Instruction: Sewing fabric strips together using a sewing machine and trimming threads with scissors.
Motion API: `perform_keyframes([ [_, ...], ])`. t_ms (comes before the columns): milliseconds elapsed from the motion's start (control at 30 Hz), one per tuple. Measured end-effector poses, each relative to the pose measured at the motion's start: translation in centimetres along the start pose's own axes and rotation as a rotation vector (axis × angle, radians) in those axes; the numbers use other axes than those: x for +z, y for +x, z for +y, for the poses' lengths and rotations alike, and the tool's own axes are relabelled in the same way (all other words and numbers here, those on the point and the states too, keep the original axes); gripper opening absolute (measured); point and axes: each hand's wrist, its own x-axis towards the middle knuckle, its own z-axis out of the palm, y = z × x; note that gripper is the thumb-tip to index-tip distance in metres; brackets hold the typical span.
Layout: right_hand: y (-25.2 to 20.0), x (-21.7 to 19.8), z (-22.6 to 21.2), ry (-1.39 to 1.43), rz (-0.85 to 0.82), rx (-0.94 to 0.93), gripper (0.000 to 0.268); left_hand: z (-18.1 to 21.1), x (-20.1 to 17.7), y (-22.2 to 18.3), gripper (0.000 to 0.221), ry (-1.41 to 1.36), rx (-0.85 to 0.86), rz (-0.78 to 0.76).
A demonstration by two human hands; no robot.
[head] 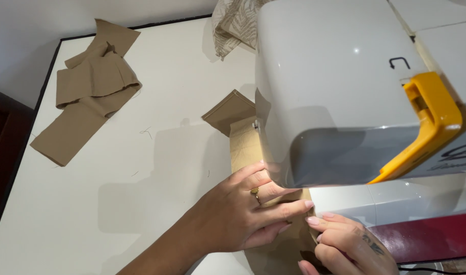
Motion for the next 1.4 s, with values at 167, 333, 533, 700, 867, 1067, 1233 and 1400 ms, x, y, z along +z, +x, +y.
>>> perform_keyframes([
  [167, 0.6, -0.1, -0.2, -0.001, -0.015, 0.026, 0.029, 0.0, -0.1, -0.2, 0.039, 0.014, -0.026, -0.038],
  [333, 0.8, -0.1, -0.2, -0.013, -0.025, 0.057, 0.03, 0.2, 0.0, -0.4, 0.048, -0.006, -0.064, -0.059],
  [533, 1.6, -0.1, 0.1, 0.003, -0.037, 0.07, 0.03, 0.3, 0.3, -0.7, 0.049, 0.152, -0.088, -0.08],
  [700, 2.0, 0.0, 0.6, 0.026, -0.032, 0.046, 0.027, 0.2, 0.3, -0.4, 0.039, 0.055, -0.111, -0.038],
  [867, 2.1, 0.0, 0.8, 0.031, -0.035, 0.046, 0.027, 0.1, 0.3, -0.4, 0.029, 0.042, -0.143, -0.039],
  [1067, 2.1, 0.3, 1.1, 0.045, -0.041, 0.04, 0.027, 0.0, 0.4, -0.3, 0.017, 0.012, -0.179, -0.029],
  [1233, 1.9, 0.4, 1.2, 0.037, -0.052, 0.077, 0.025, 0.0, 0.3, -0.3, 0.017, -0.036, -0.224, -0.02],
  [1400, 1.7, 0.4, 1.6, 0.036, -0.083, 0.054, 0.023, -0.2, 0.0, 0.1, 0.012, -0.023, -0.216, 0.005],
])
